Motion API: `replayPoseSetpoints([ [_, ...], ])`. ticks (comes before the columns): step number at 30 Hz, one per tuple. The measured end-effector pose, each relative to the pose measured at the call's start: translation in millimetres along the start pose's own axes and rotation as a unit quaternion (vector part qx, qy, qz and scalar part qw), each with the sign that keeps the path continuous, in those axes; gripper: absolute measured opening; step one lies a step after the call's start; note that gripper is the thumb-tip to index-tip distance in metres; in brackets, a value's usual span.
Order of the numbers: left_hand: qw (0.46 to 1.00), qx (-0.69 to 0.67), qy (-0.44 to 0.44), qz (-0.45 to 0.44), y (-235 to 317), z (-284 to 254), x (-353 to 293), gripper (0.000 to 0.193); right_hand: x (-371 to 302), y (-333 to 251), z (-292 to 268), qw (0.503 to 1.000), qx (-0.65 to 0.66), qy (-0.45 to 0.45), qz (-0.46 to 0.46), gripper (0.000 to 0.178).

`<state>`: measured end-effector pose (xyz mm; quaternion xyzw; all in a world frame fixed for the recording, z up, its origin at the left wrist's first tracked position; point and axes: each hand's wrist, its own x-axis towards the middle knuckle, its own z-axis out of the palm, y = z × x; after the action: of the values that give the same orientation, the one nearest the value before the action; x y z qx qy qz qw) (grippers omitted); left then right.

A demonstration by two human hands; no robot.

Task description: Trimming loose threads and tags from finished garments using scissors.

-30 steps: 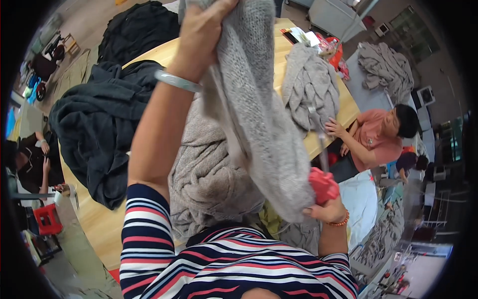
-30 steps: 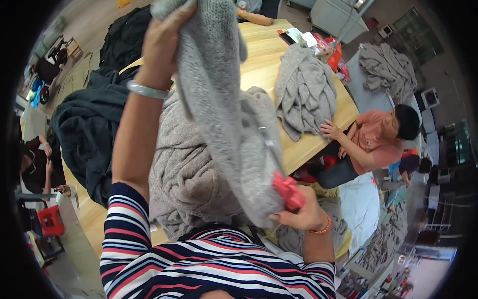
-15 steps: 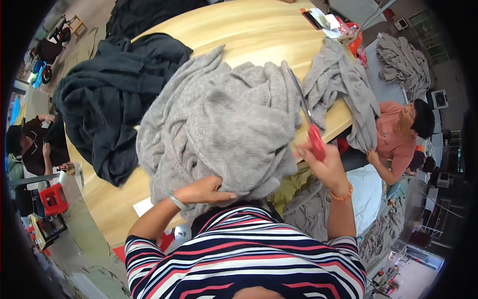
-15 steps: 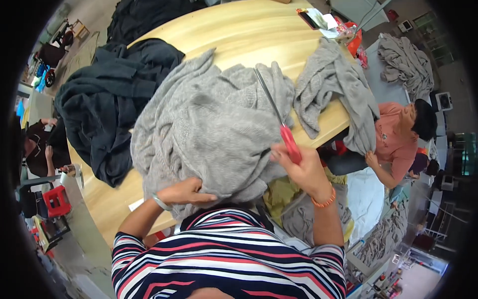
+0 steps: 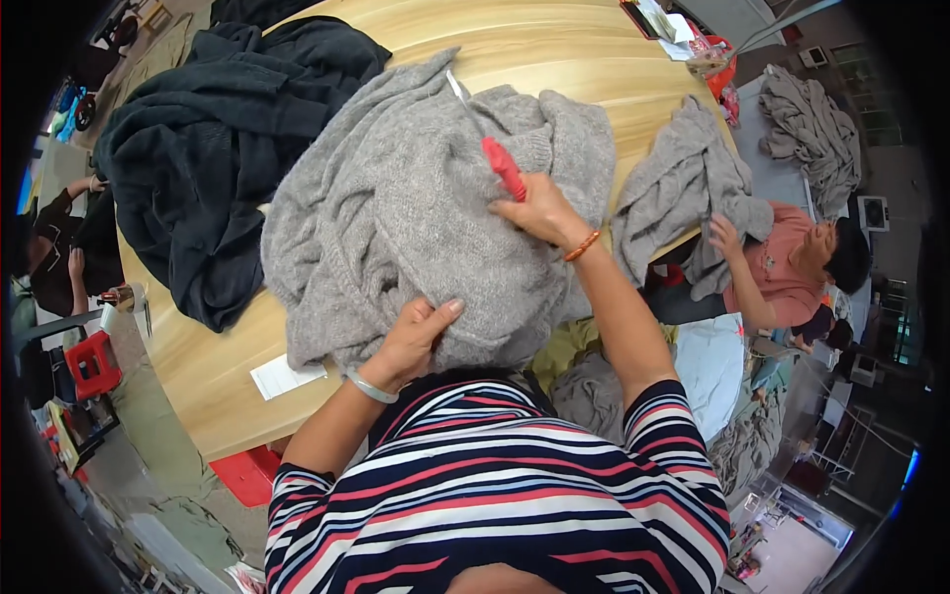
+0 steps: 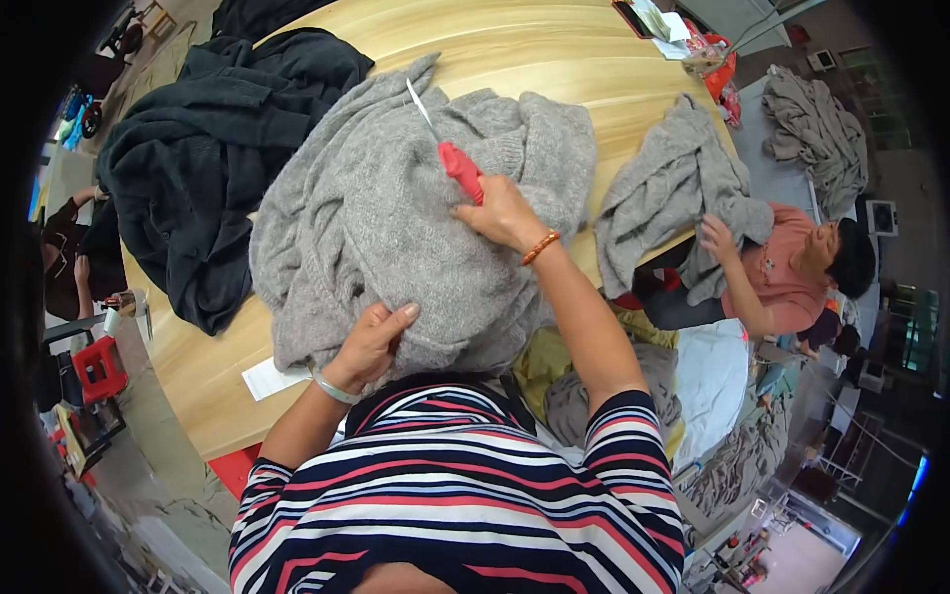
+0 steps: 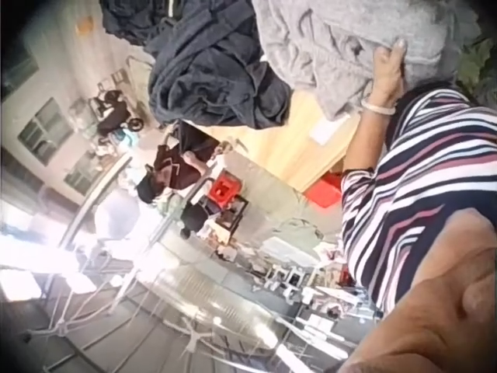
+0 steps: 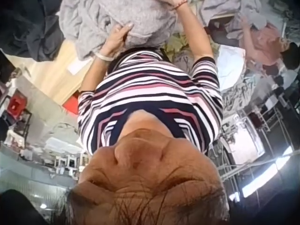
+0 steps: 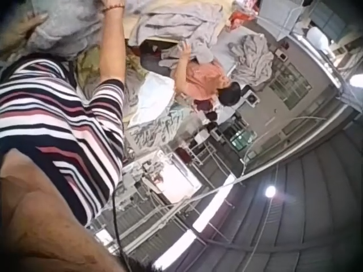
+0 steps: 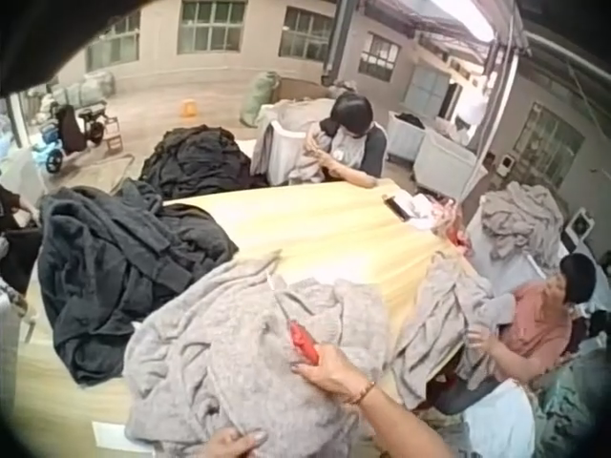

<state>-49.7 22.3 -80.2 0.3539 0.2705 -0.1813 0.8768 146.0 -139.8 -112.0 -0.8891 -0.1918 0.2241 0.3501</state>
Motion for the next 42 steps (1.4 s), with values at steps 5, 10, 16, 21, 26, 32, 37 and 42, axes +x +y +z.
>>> replayPoseSetpoints([
  [5,0.960,0.205,-0.167,0.095,11.5,-10.6,9.9,0.040,-12.1,-15.5,-96.2,0.972,0.129,0.194,-0.006,0.020],
  [10,0.842,0.456,-0.185,0.223,-1.9,5.5,21.4,0.041,-66.8,-17.0,-221.1,0.914,0.180,0.359,-0.055,0.012],
  [16,0.629,0.591,-0.139,0.486,8.2,18.7,44.5,0.034,-133.7,-34.8,-279.0,0.866,0.225,0.438,-0.086,0.009],
  [21,0.543,0.650,-0.145,0.511,51.0,33.6,52.5,0.030,-148.5,-23.2,-292.0,0.858,0.224,0.457,-0.075,0.007],
  [26,0.712,0.565,-0.294,0.296,79.2,49.1,40.1,0.028,-154.6,-26.4,-291.1,0.883,0.267,0.366,-0.120,0.011],
  [32,0.819,0.484,-0.254,0.175,65.0,38.0,82.1,0.029,-201.0,-81.3,-245.8,0.896,0.279,0.296,-0.176,0.014],
  [37,0.799,0.482,-0.276,0.233,31.6,70.3,146.8,0.072,-236.4,-82.5,-241.5,0.906,0.285,0.182,-0.255,0.025],
  [42,0.815,0.436,-0.330,0.195,-2.1,92.6,179.2,0.051,-248.6,-82.3,-252.7,0.903,0.290,0.178,-0.263,0.024],
])
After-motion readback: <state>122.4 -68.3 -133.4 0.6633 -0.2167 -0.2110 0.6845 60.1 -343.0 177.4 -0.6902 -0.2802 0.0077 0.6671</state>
